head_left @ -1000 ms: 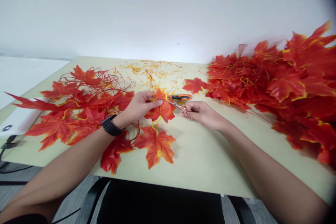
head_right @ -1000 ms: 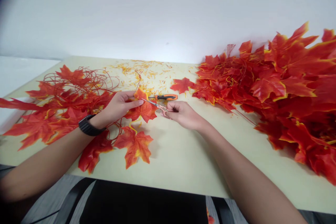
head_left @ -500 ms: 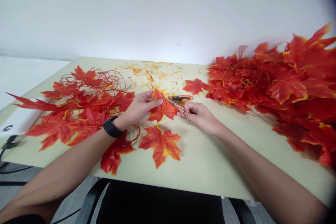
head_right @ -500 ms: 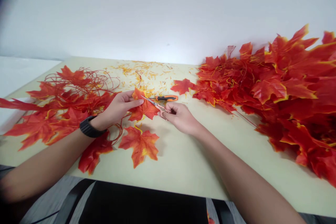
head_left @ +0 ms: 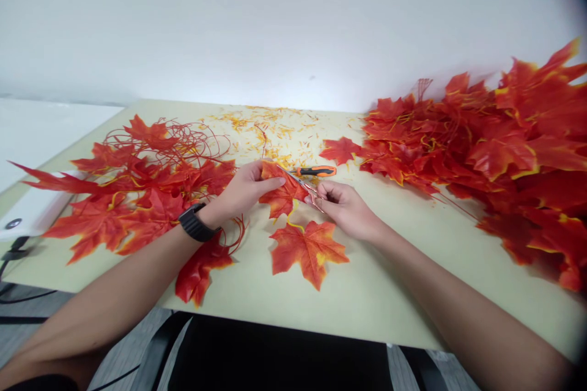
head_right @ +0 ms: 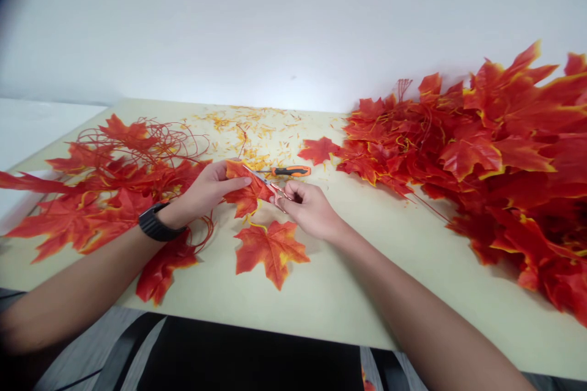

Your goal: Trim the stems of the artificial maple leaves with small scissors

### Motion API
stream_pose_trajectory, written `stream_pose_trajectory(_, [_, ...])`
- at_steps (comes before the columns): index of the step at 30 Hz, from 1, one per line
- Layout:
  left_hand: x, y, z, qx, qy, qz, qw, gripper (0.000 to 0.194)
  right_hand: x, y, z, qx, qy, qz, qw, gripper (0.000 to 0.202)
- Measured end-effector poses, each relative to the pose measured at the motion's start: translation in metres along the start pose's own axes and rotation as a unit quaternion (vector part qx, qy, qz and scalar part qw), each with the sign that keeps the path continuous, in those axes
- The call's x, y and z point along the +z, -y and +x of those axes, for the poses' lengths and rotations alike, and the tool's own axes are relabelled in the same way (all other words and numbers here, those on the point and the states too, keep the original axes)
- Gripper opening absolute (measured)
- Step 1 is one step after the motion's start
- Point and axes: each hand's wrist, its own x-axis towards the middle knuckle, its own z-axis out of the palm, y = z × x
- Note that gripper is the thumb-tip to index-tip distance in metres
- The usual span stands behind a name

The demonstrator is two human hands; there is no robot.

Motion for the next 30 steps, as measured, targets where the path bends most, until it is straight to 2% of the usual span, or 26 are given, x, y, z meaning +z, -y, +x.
stream_pose_trajectory(8, [0.001, 0.002, 0.0, 0.028, 0.022, 0.017, 0.999, 0.031, 0.006, 0.002, -0.001, 0.001, -0.007, -0.019, 1.0, 0.039])
stream_pose_trajectory(16, [0.005, -0.001, -0.001, 0.026, 0.023, -0.011, 0.999, 0.031, 0.006, 0.001, 0.0, 0.001, -0.02, -0.01, 1.0, 0.04])
stream_pose_trajectory(22, [0.007, 0.003, -0.002, 0.009, 0.003, -0.036, 0.999, 0.025, 0.012, -0.002, -0.001, -0.008, -0.019, 0.018, 1.0, 0.04])
stream_pose_trajectory(27, [0.011, 0.009, -0.001, 0.029, -0.044, -0.058, 0.997, 0.025, 0.016, -0.001, -0.004, 0.001, -0.015, 0.04, 0.999, 0.042])
stream_pose_trajectory(30, [0.013, 0.01, -0.001, 0.024, -0.049, -0.08, 0.995, 0.026, 0.017, 0.0, -0.004, -0.001, -0.017, 0.04, 0.999, 0.042])
